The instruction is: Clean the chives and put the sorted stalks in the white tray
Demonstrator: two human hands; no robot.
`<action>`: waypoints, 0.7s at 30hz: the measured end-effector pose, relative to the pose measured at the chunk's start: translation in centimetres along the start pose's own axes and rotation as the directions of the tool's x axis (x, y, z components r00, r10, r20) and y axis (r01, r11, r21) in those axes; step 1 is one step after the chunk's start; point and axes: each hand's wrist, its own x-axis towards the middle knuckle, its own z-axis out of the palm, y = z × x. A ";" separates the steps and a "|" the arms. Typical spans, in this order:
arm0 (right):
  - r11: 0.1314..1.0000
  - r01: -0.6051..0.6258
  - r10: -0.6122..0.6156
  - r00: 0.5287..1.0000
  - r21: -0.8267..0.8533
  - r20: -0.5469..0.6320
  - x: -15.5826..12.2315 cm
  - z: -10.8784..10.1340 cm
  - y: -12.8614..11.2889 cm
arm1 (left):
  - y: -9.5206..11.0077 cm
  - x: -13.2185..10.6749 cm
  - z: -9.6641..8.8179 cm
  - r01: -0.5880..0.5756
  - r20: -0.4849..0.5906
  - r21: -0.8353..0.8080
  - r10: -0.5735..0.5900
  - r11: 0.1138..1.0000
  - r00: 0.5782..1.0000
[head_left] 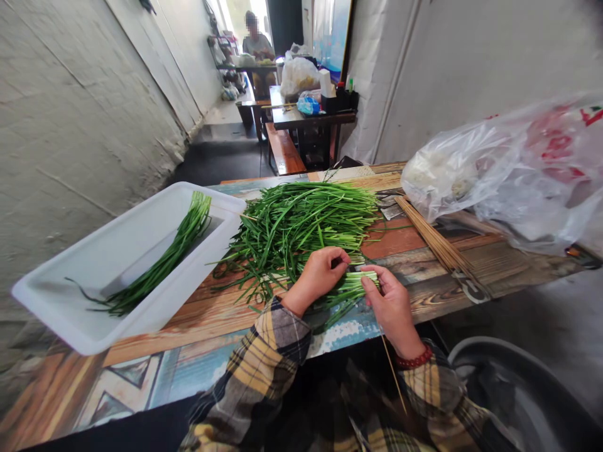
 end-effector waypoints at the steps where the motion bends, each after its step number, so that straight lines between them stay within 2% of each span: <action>1: 1.000 0.000 0.000 1.000 0.002 0.002 0.0 0.0 0.0 | 0.0 0.0 0.1 0.004 -0.002 -0.006 -0.004 1.000 1.000; 5: 1.000 -0.009 0.009 1.000 0.023 0.008 0.0 0.0 -0.2 | 0.1 0.1 0.4 0.023 -0.027 -0.035 -0.024 0.999 0.999; 21: 0.999 -0.020 0.020 1.000 0.044 -0.010 0.1 0.1 -0.2 | 0.8 -0.2 0.5 0.035 0.013 -0.136 -0.034 0.990 0.999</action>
